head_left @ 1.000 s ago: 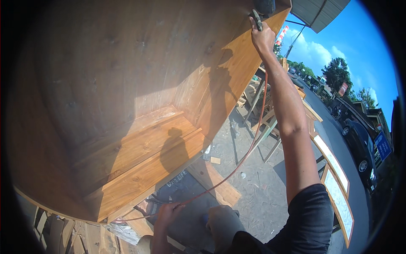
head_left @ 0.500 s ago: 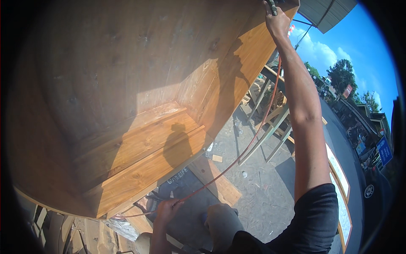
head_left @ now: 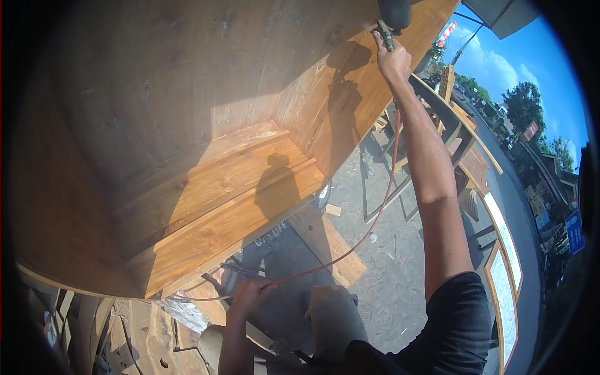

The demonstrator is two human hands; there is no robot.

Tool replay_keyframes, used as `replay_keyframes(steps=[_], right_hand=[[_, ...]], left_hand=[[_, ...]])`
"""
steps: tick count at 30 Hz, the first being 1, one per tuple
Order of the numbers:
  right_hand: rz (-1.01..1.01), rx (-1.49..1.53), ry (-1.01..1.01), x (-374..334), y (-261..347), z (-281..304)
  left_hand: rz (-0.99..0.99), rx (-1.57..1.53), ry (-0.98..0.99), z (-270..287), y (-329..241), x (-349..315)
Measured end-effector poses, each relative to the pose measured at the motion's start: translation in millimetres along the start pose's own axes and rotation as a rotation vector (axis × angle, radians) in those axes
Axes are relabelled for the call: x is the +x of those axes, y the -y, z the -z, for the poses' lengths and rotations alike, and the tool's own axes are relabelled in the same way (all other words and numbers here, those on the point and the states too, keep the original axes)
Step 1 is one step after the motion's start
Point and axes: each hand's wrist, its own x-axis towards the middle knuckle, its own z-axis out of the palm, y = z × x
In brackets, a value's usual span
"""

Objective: The person applies a clear finish to a wooden cabinet using a spray gun, then refills the spray gun reservoir with liquid from a bottle.

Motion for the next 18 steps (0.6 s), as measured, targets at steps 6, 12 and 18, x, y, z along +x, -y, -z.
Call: replay_keyframes(steps=[6, 12, 18], right_hand=[[-0.048, 0.054, 0.107, -67.1, -42.8, -51.3], [-0.108, 0.036, 0.178, -136.7, -65.7, -89.9], [-0.154, 0.045, 0.236, -196.3, -93.5, -130.8]], left_hand=[[0.032, 0.047, 0.044, 0.4, 8.1, -13.6], [0.062, 0.104, 0.117, 2.3, 7.0, -19.7], [0.119, 0.088, 0.153, 1.8, 6.1, -21.7]])
